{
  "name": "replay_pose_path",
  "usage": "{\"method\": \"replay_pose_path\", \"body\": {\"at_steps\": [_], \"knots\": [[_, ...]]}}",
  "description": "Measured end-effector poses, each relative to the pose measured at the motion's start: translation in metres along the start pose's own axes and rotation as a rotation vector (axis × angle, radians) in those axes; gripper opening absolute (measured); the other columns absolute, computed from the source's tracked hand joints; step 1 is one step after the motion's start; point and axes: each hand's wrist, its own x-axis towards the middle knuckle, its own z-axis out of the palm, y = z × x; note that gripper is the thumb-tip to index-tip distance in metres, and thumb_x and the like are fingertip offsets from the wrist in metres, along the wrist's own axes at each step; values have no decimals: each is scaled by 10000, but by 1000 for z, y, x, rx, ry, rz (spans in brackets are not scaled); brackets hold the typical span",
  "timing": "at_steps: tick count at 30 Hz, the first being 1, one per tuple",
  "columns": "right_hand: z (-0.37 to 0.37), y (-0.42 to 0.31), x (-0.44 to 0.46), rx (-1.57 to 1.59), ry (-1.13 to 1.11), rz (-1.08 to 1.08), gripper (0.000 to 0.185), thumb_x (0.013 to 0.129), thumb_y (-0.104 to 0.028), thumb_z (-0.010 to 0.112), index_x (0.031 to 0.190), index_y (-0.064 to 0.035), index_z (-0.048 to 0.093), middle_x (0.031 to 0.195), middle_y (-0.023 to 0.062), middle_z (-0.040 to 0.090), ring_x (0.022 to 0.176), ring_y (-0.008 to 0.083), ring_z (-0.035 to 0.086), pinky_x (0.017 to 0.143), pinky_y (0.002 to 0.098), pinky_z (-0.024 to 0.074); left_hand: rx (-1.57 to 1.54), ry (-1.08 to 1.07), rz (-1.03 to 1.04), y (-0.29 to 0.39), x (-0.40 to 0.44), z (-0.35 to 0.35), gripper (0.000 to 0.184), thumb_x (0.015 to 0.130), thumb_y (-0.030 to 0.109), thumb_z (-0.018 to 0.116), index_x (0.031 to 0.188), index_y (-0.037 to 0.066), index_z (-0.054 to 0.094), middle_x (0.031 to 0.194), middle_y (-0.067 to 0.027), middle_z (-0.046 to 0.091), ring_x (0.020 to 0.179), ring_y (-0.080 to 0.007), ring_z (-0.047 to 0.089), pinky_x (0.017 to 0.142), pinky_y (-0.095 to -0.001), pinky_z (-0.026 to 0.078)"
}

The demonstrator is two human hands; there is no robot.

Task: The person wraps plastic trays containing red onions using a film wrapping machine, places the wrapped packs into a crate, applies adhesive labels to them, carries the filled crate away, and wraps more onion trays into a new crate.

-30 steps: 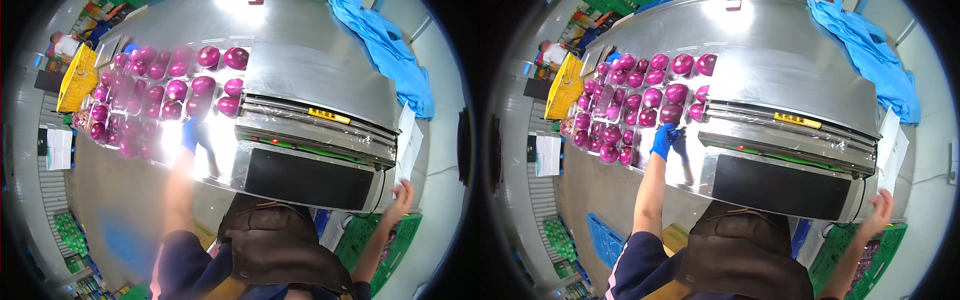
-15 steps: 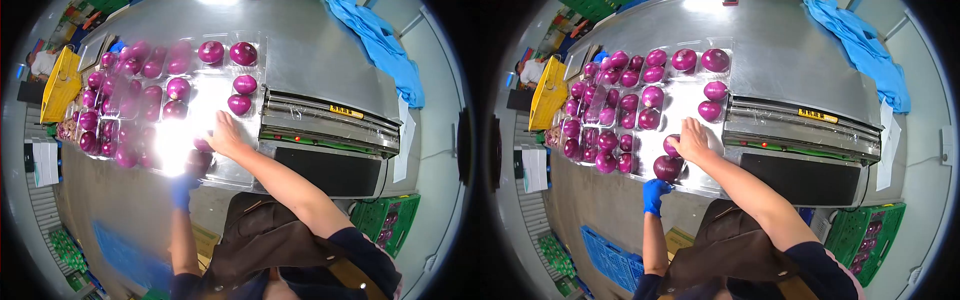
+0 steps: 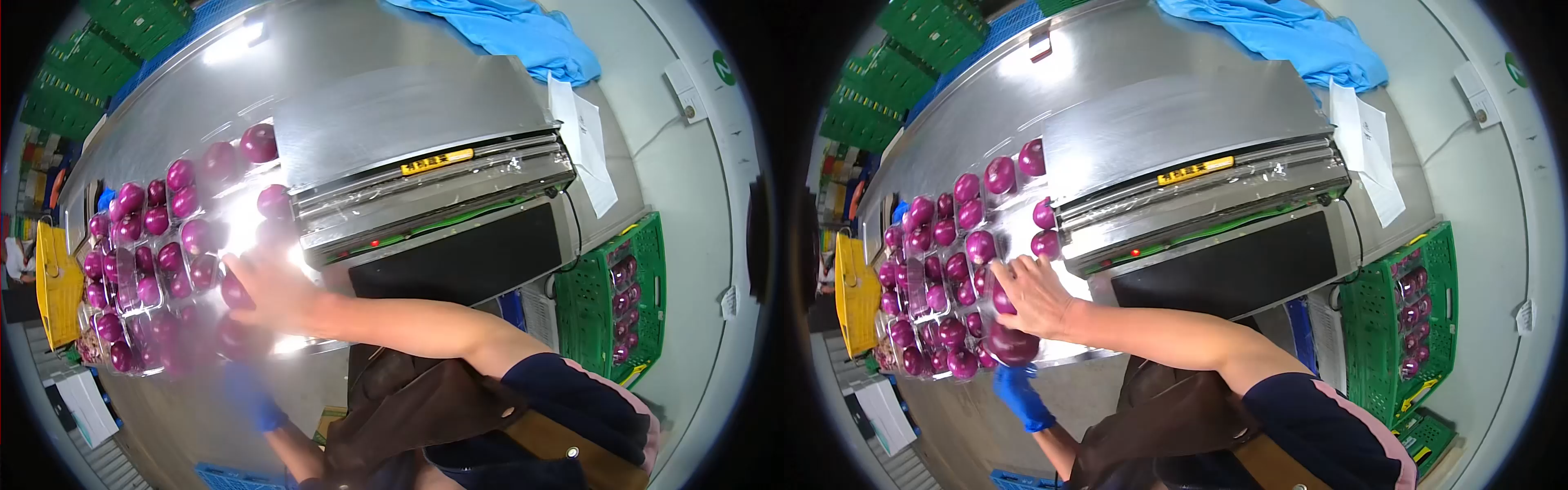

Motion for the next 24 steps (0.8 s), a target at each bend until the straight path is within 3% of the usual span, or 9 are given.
{"method": "replay_pose_path", "body": {"at_steps": [5,6,7,12,16,18,19,20,24], "knots": [[-151,19,15,-184,385,75,553,696,-426,722,1054,-34,567,913,142,602,809,311,599,738,423,453,183,-209,168,135,46,127,161,774,83,533,671,-2,623,649,-23,584,575,-79,506,523,-224,369],[-180,27,17,-201,437,163,543,694,-452,720,1013,-31,597,922,154,618,830,320,613,739,427,471,-58,-282,44,106,85,148,165,789,99,542,692,-3,629,658,-21,592,583,-72,503,537,-226,376],[-205,36,19,-215,489,253,539,692,-478,718,973,-27,627,931,167,635,851,329,626,740,431,489,-17,-416,196,121,95,186,170,803,109,546,711,-7,630,650,-23,583,582,-85,518,544,-234,391],[-274,123,7,-485,487,537,684,699,-552,694,1127,-23,625,911,190,684,868,350,657,778,421,508,13,-874,15,133,118,314,156,773,77,534,797,-57,611,665,-113,604,577,-184,601,567,-285,490],[-292,131,-19,-492,318,543,718,737,-589,662,1152,-6,603,947,206,674,886,345,654,788,421,508,70,-952,54,110,116,318,159,830,109,548,814,-33,619,729,-98,614,647,-169,624,582,-276,500],[-311,153,-38,-286,263,446,568,788,-477,664,1188,-80,593,1087,160,639,839,295,661,753,380,515,239,-916,349,115,104,289,201,872,130,555,1010,9,636,917,-64,649,684,-132,620,632,-249,492],[-327,164,-48,-190,240,388,502,813,-420,665,1206,-117,587,1158,136,622,816,270,664,735,359,518,165,-898,178,132,86,268,280,852,70,581,1127,27,603,1060,-51,652,761,-109,623,668,-247,490],[-346,168,-65,-334,111,289,471,816,-355,656,1231,-153,562,1225,109,576,819,271,663,723,355,524,384,-845,555,121,93,249,413,791,-22,606,1198,48,575,1198,-61,616,910,-157,616,801,-285,493],[-392,180,-107,-727,-384,36,520,800,-117,610,1275,-299,498,1392,-1,443,804,245,659,655,320,534,1127,-700,1339,127,91,216,335,808,279,619,1135,213,642,1285,-68,546,1015,-232,577,933,-414,430]]}}
